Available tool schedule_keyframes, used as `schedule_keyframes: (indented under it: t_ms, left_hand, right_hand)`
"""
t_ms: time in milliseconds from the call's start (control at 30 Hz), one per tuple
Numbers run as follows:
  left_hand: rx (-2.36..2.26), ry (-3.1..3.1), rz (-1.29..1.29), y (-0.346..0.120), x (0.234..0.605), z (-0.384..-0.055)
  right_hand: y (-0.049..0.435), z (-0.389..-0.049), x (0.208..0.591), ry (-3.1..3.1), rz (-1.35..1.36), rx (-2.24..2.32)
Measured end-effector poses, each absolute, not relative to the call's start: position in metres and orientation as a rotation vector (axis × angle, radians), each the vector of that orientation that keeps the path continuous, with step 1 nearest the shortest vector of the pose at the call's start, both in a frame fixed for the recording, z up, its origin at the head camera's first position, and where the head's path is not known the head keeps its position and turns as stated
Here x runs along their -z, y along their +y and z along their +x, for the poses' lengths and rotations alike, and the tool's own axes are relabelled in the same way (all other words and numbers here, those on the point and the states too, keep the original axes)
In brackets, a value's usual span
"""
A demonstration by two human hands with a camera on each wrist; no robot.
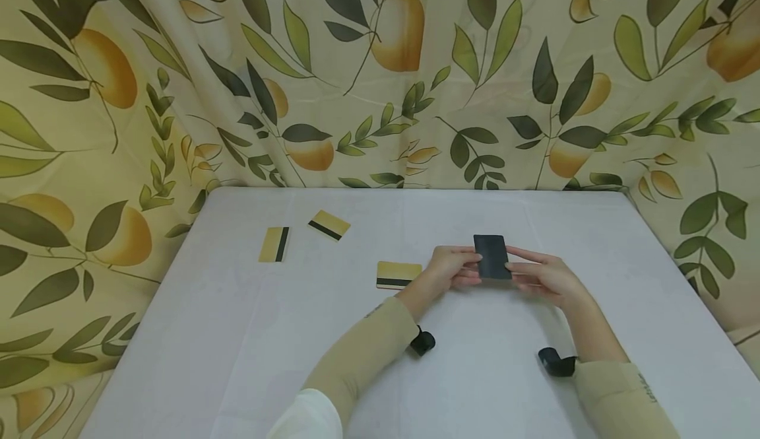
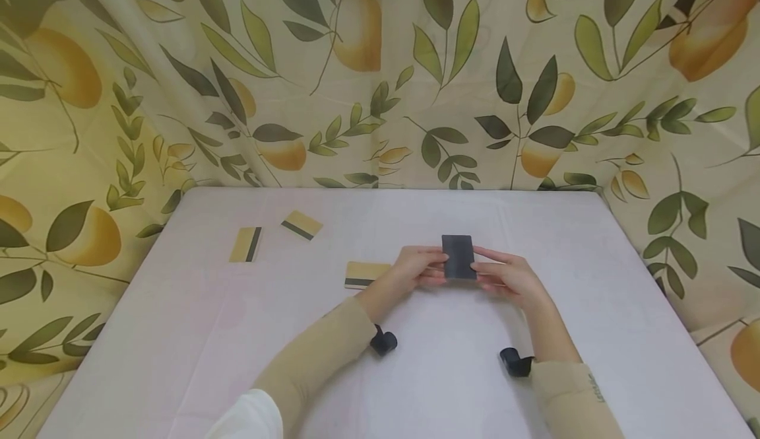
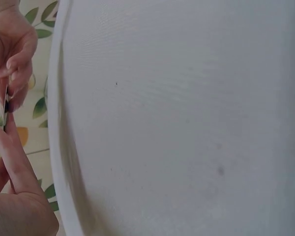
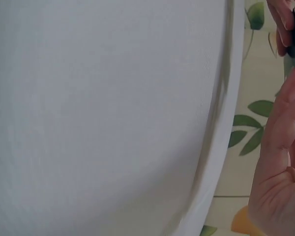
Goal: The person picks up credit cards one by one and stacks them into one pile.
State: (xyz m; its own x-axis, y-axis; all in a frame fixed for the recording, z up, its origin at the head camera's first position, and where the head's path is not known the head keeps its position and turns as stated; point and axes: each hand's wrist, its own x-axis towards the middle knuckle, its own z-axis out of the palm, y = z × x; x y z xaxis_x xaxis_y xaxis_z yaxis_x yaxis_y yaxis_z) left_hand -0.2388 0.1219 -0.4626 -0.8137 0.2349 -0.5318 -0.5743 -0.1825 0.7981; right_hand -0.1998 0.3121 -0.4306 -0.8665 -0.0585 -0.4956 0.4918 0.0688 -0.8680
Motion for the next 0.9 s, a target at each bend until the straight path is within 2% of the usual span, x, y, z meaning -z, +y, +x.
schedule_keyframes:
  t_ms: [333,900]
  left_hand:
    - [-2.028,1.511,-0.382,0.108,0.454,-0.238]
    - [-1.612,1.549,-0.08,0.058,0.437,-0.266]
  right_hand:
    - [0.304,-0.202,0.43,1.939,0.412,1.862]
    - [0.293,-0.199,0.425,1.877,0.124,1.667]
